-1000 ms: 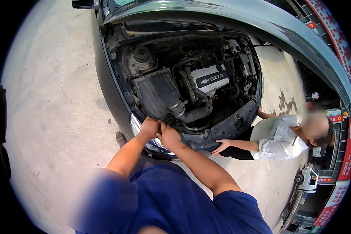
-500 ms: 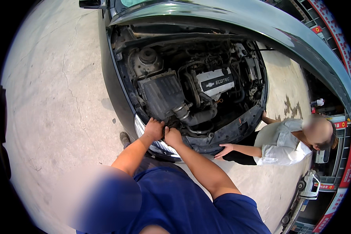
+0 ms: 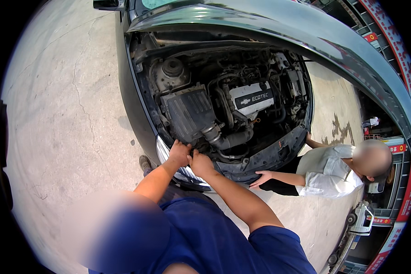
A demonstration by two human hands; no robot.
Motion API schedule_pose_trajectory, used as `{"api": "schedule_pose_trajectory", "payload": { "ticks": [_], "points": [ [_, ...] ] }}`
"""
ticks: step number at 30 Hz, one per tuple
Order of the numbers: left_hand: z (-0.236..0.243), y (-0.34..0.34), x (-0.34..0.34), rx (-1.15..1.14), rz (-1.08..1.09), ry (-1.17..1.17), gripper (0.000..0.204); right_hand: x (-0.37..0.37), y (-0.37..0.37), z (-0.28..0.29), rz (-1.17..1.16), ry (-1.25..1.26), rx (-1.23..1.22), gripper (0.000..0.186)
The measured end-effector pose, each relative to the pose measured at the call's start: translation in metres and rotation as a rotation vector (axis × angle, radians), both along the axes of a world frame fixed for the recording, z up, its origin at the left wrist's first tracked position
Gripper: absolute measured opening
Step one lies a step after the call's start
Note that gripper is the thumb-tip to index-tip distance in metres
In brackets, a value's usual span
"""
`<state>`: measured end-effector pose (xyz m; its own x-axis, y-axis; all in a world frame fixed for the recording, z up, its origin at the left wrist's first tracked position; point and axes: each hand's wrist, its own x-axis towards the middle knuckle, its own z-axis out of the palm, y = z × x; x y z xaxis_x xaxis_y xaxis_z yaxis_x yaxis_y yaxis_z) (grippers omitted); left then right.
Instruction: The person opens the car hood and works on the engine bay, manipulating hoses and components with both hands. They remove and reattach parts of the air intake system while another person stands nearby observing.
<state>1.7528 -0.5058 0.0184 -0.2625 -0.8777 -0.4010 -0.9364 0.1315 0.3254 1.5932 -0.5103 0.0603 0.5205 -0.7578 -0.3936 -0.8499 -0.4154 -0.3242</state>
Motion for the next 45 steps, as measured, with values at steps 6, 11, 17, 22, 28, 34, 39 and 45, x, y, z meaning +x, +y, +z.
{"api": "schedule_pose_trajectory", "payload": {
  "ticks": [6,11,17,22,28,34,39,45],
  "points": [
    [0.006,-0.012,-0.022,-0.009,0.037,0.016,0.047,-0.010,-0.021,-0.011,-0.511,-0.097,0.322,0.047],
    [-0.011,-0.003,-0.004,-0.027,0.109,0.070,0.043,0.011,-0.009,0.025,-0.037,0.071,0.063,0.046],
    [-0.001,-0.018,-0.033,-0.081,0.079,0.071,0.041,-0.040,-0.014,-0.054,-0.113,-0.163,-0.063,0.047],
    [-0.015,-0.002,-0.007,-0.067,0.001,0.012,0.043,0.014,-0.009,0.025,-0.077,0.020,0.089,0.040],
    [-0.013,-0.023,-0.034,-0.079,0.066,0.008,0.041,-0.038,-0.029,-0.069,-0.594,-0.337,0.172,0.037],
    [-0.010,-0.008,-0.011,-0.109,0.073,0.085,0.042,-0.017,-0.019,-0.008,0.210,-0.076,-0.405,0.034],
    [-0.006,-0.011,-0.023,-0.084,0.098,0.083,0.039,-0.022,-0.027,-0.042,-0.561,-0.315,0.294,0.038],
    [-0.013,-0.008,-0.015,-0.035,0.081,0.061,0.044,-0.009,-0.018,-0.005,-0.043,-0.022,0.013,0.041]
  ]
}}
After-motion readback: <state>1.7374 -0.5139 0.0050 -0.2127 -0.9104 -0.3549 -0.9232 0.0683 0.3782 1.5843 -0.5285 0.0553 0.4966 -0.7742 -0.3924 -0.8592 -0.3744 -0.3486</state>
